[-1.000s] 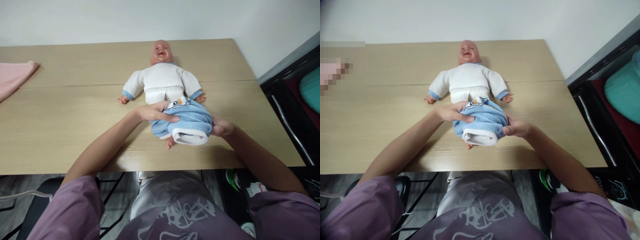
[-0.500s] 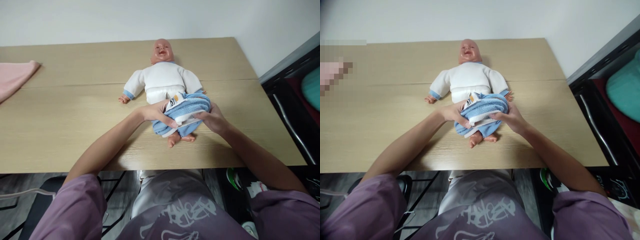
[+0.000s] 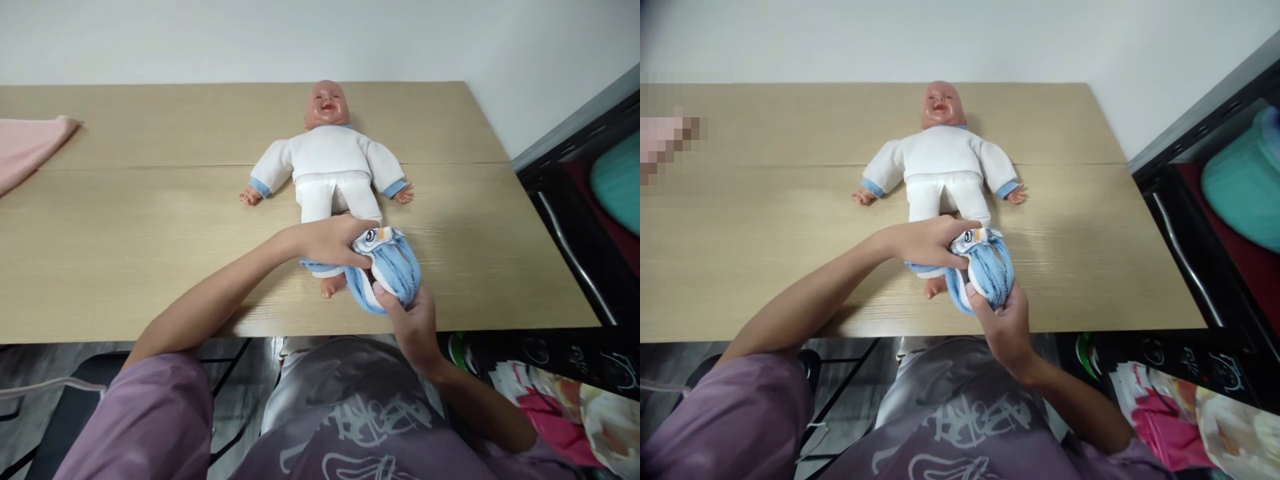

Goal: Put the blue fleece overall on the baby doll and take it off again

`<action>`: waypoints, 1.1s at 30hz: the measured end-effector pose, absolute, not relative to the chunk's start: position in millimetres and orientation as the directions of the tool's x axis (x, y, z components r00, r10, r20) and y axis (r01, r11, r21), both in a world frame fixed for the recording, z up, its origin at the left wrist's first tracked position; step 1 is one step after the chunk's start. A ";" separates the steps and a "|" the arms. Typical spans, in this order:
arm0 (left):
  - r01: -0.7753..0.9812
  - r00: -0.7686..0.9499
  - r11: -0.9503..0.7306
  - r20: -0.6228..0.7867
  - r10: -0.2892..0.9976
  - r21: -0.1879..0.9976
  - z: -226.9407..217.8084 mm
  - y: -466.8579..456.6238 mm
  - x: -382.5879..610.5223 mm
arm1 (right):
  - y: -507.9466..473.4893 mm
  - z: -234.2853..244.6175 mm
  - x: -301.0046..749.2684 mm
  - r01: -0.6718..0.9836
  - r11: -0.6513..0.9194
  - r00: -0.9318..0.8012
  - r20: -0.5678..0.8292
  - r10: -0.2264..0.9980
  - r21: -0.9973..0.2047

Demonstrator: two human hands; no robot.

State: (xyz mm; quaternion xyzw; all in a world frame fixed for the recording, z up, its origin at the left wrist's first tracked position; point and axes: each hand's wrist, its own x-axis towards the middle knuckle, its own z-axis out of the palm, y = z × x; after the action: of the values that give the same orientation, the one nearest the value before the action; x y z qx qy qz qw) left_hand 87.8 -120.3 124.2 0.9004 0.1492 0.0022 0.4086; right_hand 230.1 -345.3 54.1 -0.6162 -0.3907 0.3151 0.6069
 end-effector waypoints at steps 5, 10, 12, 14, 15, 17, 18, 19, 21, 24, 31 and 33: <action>0.462 0.887 -0.748 -0.235 0.398 0.477 131.6 -132.5 90.7 | -346.9 27.4 246.8 0.305 -0.042 0.570 0.148 0.808 -0.951; 0.524 0.851 -0.731 -0.290 0.437 0.437 133.1 -141.0 92.0 | -345.5 24.8 273.4 0.589 -0.059 0.529 0.330 0.782 -0.806; 0.520 0.854 -0.721 -0.304 0.422 0.458 131.8 -142.7 91.3 | -343.9 24.6 275.2 0.571 -0.057 0.518 0.306 0.799 -0.819; 0.500 0.866 -0.708 -0.313 0.390 0.498 128.7 -141.9 90.0 | -341.3 23.3 273.3 0.443 -0.076 0.522 0.189 0.832 -0.893; 0.484 0.875 -0.697 -0.311 0.372 0.529 126.4 -140.5 89.0 | -339.5 22.6 271.7 0.359 -0.088 0.520 0.121 0.846 -0.929; 0.440 0.898 -0.662 -0.276 0.343 0.606 120.2 -135.6 86.5 | -335.6 21.7 268.2 0.192 -0.086 0.506 0.023 0.862 -0.978; 0.409 0.911 -0.639 -0.245 0.333 0.651 116.5 -132.5 85.1 | -333.5 21.6 266.8 0.119 -0.076 0.500 -0.006 0.866 -0.990; 0.370 0.924 -0.616 -0.204 0.324 0.696 112.6 -129.3 83.7 | -331.5 21.7 265.7 0.057 -0.066 0.495 -0.029 0.868 -0.996; 0.286 0.942 -0.567 -0.117 0.316 0.772 105.3 -123.5 81.3 | -328.1 21.6 264.7 -0.024 -0.057 0.489 -0.062 0.870 -0.998; 0.204 0.945 -0.483 -0.043 0.323 0.852 97.8 -118.4 80.0 | -323.9 19.9 266.4 -0.040 -0.052 0.497 -0.065 0.865 -0.998; 0.152 0.930 -0.445 0.025 0.367 0.882 101.3 -117.9 81.3 | -302.9 22.4 284.7 0.078 0.079 0.475 0.107 0.873 -0.994; 0.150 0.921 -0.473 0.052 0.387 0.868 105.8 -117.3 80.1 | -294.4 26.9 294.3 0.107 0.094 0.452 0.133 0.882 -0.990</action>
State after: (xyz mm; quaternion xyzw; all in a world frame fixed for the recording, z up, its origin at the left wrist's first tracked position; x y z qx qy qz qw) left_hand 80.1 -117.3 105.8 0.8496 0.1578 0.1211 0.4884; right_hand 294.3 -294.4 26.9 -0.5937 -0.4165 0.3171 0.6111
